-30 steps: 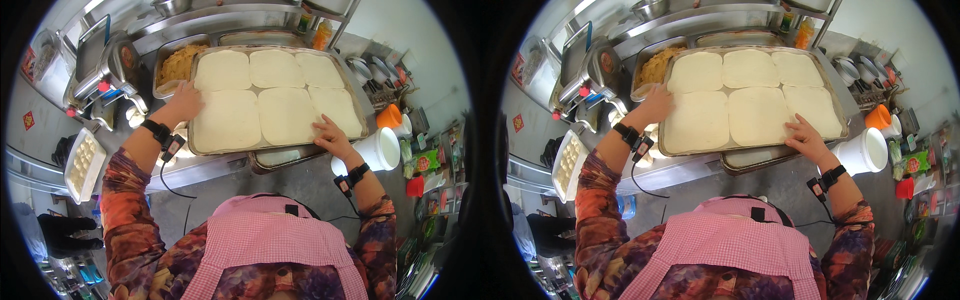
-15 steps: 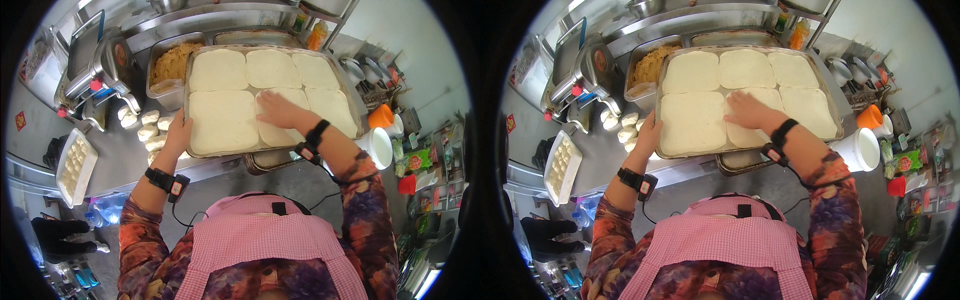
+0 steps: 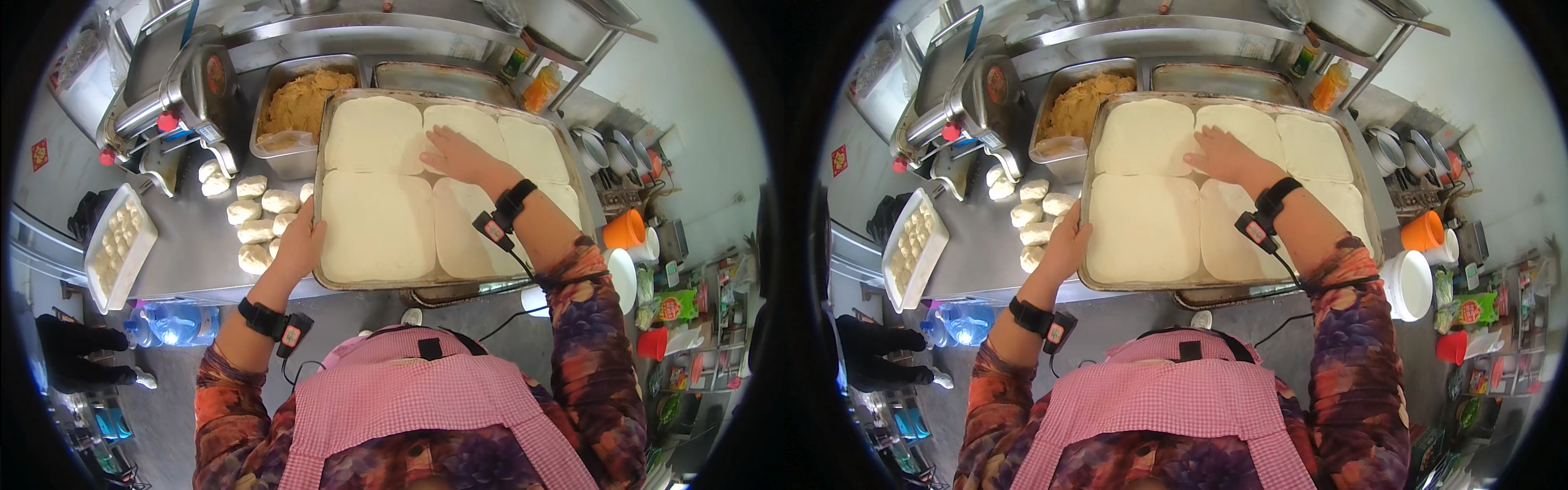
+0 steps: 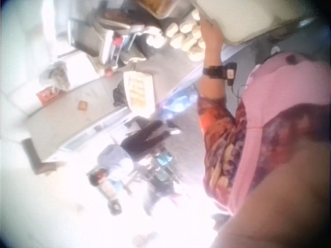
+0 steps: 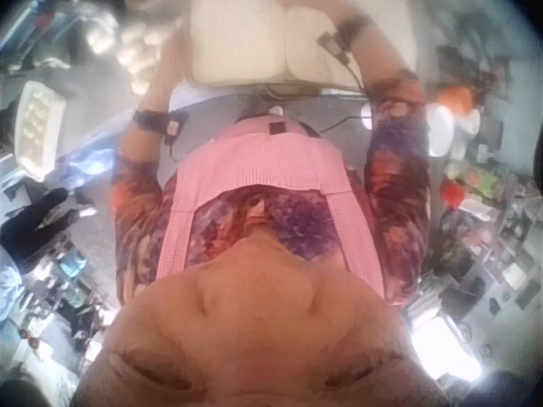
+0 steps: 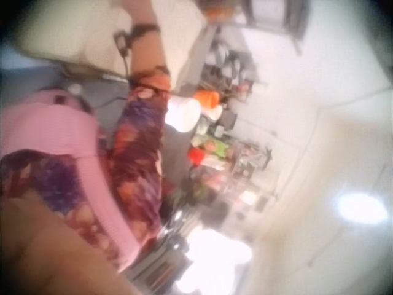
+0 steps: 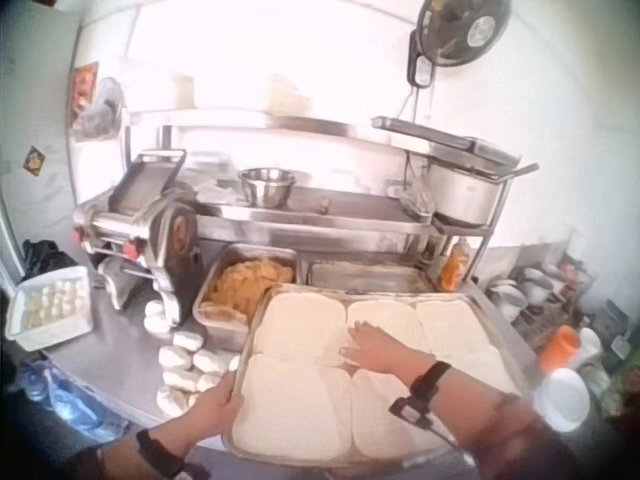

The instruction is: The person arranges flattened dough pieces on a metal baking tray, then places the tray into a commercial oven. Later, the person removes a tray of baked flatbreads from the oven using a cloth and tongs.

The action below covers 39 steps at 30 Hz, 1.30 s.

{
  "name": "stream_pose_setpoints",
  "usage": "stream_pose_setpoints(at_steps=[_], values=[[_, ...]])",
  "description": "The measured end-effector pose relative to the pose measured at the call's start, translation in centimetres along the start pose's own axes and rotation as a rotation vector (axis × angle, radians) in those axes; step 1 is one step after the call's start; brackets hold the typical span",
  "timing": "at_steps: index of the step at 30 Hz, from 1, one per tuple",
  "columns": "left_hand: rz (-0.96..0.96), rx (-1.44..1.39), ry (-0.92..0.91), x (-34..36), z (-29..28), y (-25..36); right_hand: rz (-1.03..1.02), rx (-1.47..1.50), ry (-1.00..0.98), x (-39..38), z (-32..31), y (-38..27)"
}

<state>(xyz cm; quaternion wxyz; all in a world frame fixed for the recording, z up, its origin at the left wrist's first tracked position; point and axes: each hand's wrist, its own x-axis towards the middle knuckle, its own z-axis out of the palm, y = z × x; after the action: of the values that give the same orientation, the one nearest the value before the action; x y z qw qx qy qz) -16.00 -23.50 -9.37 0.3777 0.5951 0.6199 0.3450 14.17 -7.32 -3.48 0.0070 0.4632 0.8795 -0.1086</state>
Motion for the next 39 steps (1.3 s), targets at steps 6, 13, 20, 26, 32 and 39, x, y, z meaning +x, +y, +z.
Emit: stream_pose_setpoints(at_steps=[6, 13, 20, 26, 32, 39], values=[[0.123, 0.050, 0.085, -1.3, 0.6, 1.5, 0.250, -0.202, -0.004, 6.2, 2.2, 2.8], [0.025, -0.026, 0.038, -1.4, 1.4, 0.8, 0.128, -0.293, -0.063, 8.4, 1.4, 3.7], [0.072, 0.062, 0.071, -1.4, 1.9, 0.9, -0.315, 0.017, 0.072, 12.3, 1.8, -2.5], [0.069, 0.075, 0.045, -1.7, 1.5, 1.8, -0.363, -0.040, -0.068, 15.6, 2.3, -7.2], [0.076, 0.127, 0.081, -1.8, 1.7, 1.8, -0.218, 0.412, -0.155, 16.4, -0.7, -5.0], [0.043, 0.152, 0.105, -1.7, 2.2, 2.0, 0.100, 0.470, 0.063, 7.0, -1.4, 3.3]])
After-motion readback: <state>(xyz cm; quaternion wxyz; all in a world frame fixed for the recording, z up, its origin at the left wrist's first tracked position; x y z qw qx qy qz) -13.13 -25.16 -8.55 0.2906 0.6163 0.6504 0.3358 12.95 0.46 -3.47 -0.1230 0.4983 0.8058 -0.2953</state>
